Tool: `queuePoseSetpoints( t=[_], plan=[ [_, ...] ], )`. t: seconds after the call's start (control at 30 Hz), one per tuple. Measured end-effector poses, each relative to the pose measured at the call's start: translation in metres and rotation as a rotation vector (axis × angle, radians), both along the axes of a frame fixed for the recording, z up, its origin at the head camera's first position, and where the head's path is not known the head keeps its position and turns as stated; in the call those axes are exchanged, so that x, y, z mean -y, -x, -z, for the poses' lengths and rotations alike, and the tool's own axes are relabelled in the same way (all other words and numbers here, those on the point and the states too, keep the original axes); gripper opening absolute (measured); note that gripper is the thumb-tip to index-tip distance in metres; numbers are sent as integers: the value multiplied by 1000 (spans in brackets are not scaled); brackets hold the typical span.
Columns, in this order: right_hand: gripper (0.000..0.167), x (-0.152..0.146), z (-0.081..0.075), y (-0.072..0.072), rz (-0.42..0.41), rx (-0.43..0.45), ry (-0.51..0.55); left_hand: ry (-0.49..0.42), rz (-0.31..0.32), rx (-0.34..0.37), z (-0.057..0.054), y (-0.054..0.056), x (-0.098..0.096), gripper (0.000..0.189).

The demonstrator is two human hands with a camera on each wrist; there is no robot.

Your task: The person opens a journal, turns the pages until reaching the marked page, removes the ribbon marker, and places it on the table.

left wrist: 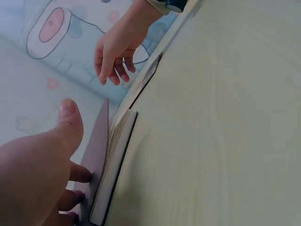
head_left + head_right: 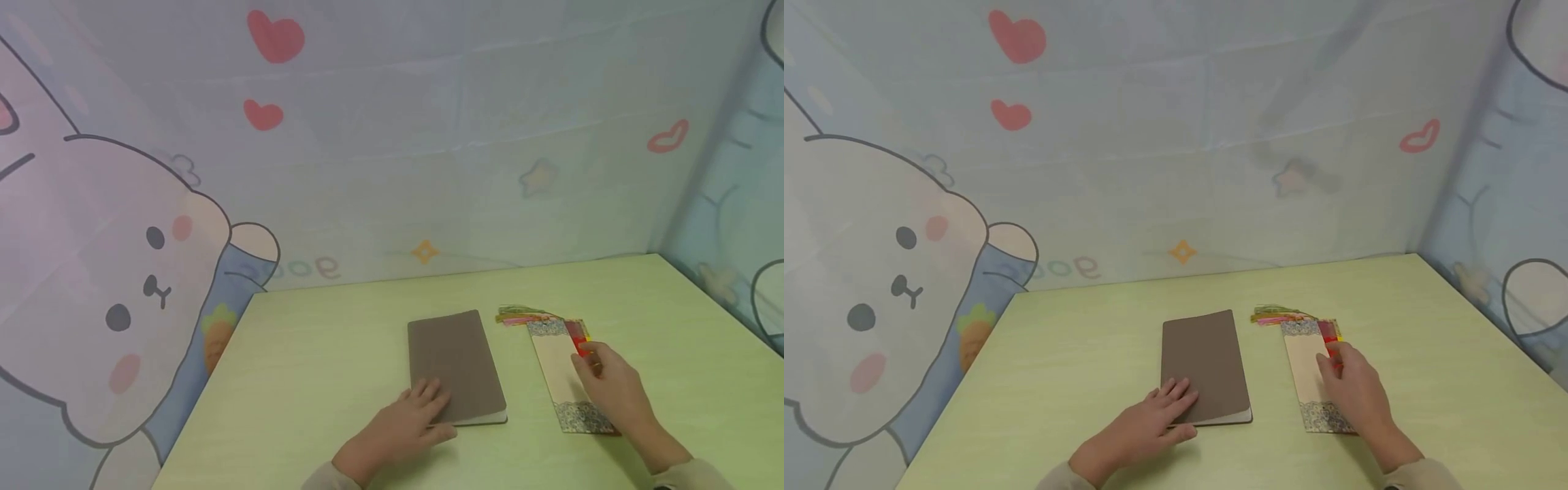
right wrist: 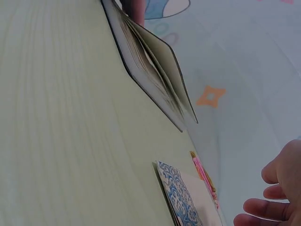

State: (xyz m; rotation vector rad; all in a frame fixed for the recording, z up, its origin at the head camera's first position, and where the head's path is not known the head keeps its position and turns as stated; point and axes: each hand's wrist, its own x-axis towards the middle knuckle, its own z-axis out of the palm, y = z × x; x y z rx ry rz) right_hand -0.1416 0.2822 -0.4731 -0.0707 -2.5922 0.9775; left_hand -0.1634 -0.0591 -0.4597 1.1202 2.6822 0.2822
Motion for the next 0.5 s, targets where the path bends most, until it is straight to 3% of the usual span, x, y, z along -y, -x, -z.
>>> queuePoseSetpoints(
  t=[0.3,0.5],
  plan=[
    [36,8,2,0,-21,-5,-19,129,50,-199,1,-3,-3,77],
    [47,12,3,0,-85,-114,-142,14,-16,-218,-6,-2,6,74]
  ],
)
